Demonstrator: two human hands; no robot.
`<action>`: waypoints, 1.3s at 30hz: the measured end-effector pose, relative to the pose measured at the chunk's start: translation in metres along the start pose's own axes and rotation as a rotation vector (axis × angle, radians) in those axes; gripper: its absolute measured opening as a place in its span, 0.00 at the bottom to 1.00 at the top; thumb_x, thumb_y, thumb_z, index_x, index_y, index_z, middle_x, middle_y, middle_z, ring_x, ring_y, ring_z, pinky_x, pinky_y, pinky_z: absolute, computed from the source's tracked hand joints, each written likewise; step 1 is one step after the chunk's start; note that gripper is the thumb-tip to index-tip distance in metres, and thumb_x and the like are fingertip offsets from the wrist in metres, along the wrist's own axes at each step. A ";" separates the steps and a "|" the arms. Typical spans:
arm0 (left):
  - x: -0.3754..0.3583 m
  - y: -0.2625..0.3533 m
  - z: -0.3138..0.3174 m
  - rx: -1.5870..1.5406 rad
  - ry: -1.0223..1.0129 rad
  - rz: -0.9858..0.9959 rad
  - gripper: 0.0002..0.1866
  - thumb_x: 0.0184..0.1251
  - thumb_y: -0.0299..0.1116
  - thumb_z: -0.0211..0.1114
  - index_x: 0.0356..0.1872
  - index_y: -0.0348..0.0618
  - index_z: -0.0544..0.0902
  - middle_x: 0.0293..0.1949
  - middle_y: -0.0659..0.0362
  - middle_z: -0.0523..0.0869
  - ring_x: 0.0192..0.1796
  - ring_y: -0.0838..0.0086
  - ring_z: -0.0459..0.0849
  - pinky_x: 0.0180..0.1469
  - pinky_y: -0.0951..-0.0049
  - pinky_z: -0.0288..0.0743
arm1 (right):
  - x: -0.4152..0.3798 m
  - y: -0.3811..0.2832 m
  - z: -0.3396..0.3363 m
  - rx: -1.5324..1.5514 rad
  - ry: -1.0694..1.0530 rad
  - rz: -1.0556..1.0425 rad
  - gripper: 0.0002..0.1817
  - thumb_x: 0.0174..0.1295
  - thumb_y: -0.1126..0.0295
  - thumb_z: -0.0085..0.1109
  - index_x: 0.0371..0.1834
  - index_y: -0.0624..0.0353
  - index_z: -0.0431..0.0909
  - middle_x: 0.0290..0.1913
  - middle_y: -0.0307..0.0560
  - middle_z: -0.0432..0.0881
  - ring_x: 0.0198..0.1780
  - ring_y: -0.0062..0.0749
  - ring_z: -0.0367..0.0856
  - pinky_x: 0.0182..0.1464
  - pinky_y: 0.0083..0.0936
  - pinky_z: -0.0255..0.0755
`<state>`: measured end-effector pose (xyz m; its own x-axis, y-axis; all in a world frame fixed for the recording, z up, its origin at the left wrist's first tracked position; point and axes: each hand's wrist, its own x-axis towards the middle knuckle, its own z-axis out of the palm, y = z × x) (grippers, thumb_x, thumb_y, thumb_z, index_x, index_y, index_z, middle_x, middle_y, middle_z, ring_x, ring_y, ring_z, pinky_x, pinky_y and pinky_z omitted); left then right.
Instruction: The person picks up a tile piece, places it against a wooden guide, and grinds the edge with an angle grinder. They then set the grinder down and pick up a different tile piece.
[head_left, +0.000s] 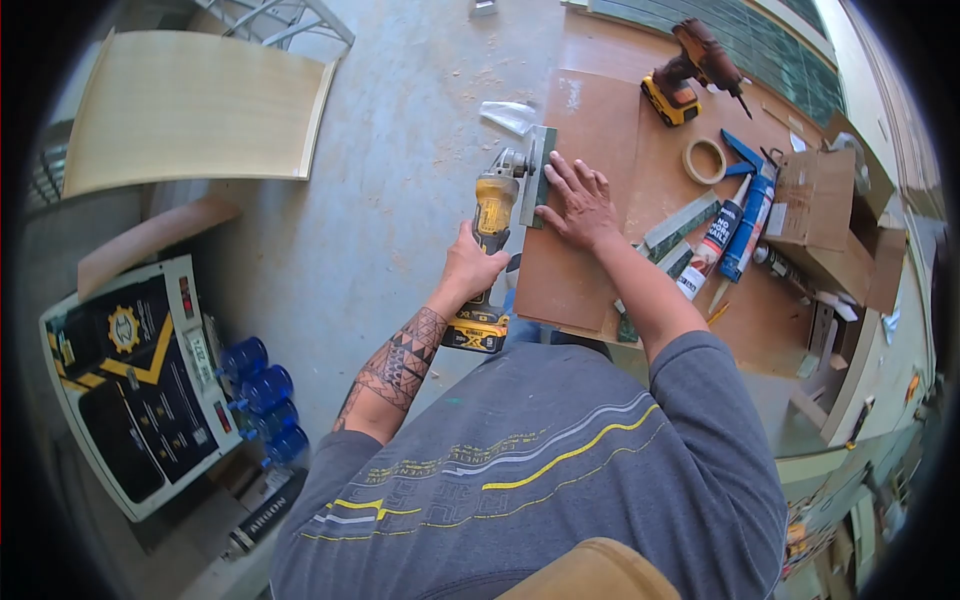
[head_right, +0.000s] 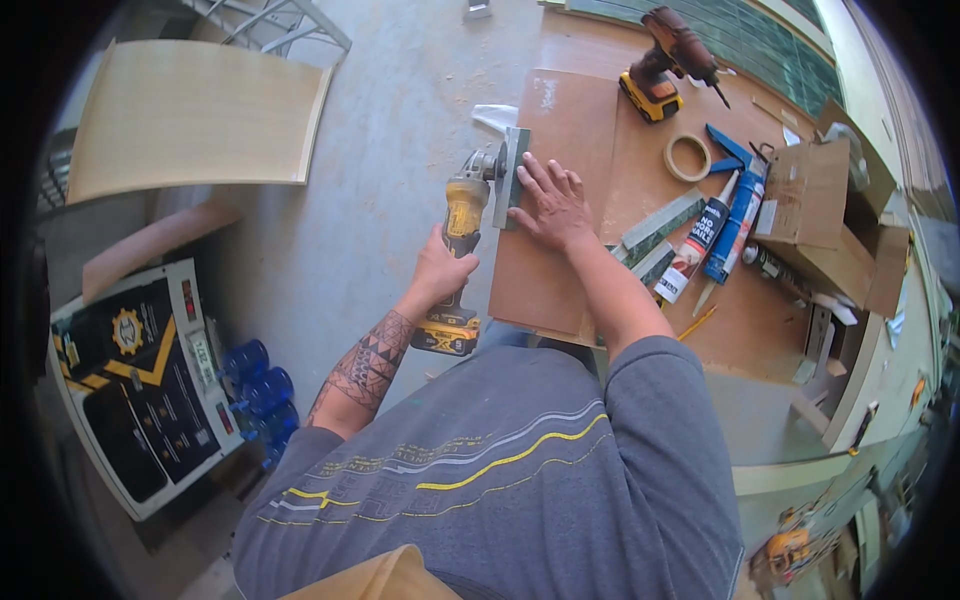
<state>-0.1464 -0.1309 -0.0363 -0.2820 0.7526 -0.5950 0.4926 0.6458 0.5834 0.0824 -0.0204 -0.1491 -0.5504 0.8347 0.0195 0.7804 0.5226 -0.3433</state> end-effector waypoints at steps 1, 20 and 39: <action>0.003 -0.003 0.001 0.020 -0.006 0.016 0.43 0.62 0.39 0.76 0.76 0.30 0.69 0.50 0.36 0.94 0.50 0.47 0.97 0.56 0.53 0.91 | 0.001 0.001 0.000 0.008 0.002 0.008 0.48 0.76 0.31 0.57 0.94 0.41 0.62 0.97 0.32 0.53 0.92 0.47 0.57 0.91 0.49 0.44; 0.001 -0.011 0.004 0.019 -0.034 0.031 0.39 0.63 0.37 0.75 0.72 0.31 0.70 0.38 0.43 0.94 0.34 0.58 0.96 0.42 0.57 0.92 | -0.002 0.000 -0.003 0.015 -0.004 0.035 0.47 0.79 0.31 0.54 0.94 0.42 0.62 0.97 0.34 0.53 0.91 0.46 0.56 0.91 0.48 0.43; -0.009 -0.011 0.005 -0.019 -0.005 0.045 0.35 0.63 0.34 0.75 0.69 0.33 0.72 0.36 0.50 0.93 0.30 0.66 0.94 0.37 0.62 0.90 | 0.000 -0.002 -0.007 0.033 -0.063 0.048 0.46 0.80 0.32 0.52 0.94 0.42 0.60 0.98 0.32 0.48 0.93 0.46 0.52 0.93 0.48 0.43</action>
<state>-0.1449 -0.1450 -0.0402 -0.2552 0.7805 -0.5707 0.4890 0.6134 0.6202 0.0834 -0.0204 -0.1417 -0.5307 0.8457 -0.0563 0.7968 0.4752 -0.3732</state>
